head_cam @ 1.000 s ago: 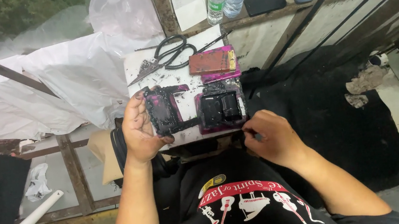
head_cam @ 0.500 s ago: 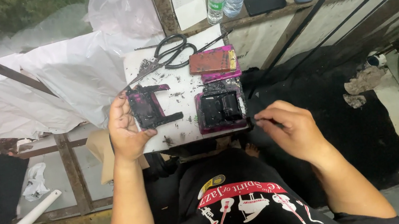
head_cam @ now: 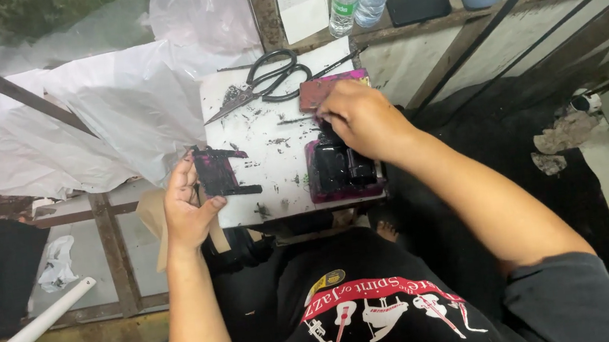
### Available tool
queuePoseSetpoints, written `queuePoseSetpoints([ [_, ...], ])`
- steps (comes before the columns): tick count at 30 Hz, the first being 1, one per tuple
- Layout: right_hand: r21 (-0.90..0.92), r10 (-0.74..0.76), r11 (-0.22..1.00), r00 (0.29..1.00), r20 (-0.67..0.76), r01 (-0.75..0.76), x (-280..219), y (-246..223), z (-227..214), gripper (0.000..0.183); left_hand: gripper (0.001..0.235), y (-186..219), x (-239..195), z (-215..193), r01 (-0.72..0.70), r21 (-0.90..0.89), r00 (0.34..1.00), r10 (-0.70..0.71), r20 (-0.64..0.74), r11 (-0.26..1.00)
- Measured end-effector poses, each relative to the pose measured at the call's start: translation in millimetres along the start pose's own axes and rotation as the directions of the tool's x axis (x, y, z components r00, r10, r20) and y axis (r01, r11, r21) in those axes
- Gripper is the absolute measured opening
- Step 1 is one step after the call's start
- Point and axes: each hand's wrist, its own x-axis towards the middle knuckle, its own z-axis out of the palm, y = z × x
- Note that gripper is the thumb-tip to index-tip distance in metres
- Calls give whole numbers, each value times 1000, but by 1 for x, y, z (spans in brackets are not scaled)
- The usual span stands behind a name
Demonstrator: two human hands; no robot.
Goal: Cleaning and refilling a small handheld edge-dyeing machine with liquid dye at a workbench.
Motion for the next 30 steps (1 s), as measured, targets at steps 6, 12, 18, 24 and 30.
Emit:
queuePoseSetpoints([
  [6, 152, 145, 975, 984, 104, -160, 23, 21, -31, 15, 99, -27, -6, -1, 42, -101, 999, -45, -25, 994],
  [12, 142, 325, 927, 933, 151, -346, -32, 37, -63, 14, 100, -24, -11, 4, 88, -64, 995, -91, -51, 994],
  [18, 135, 342, 929, 939, 49, -345, -76, 46, -49, 14, 99, -19, -20, -4, 21, 292, 995, 7, -95, 956],
  [24, 162, 278, 951, 958, -76, -263, -66, 47, -46, 16, 96, -10, -25, -6, -21, 389, 997, 47, -56, 921],
  [30, 123, 244, 967, 952, -183, -224, -32, 92, -43, 18, 95, -21, -35, -6, -28, 388, 996, 59, -69, 921],
])
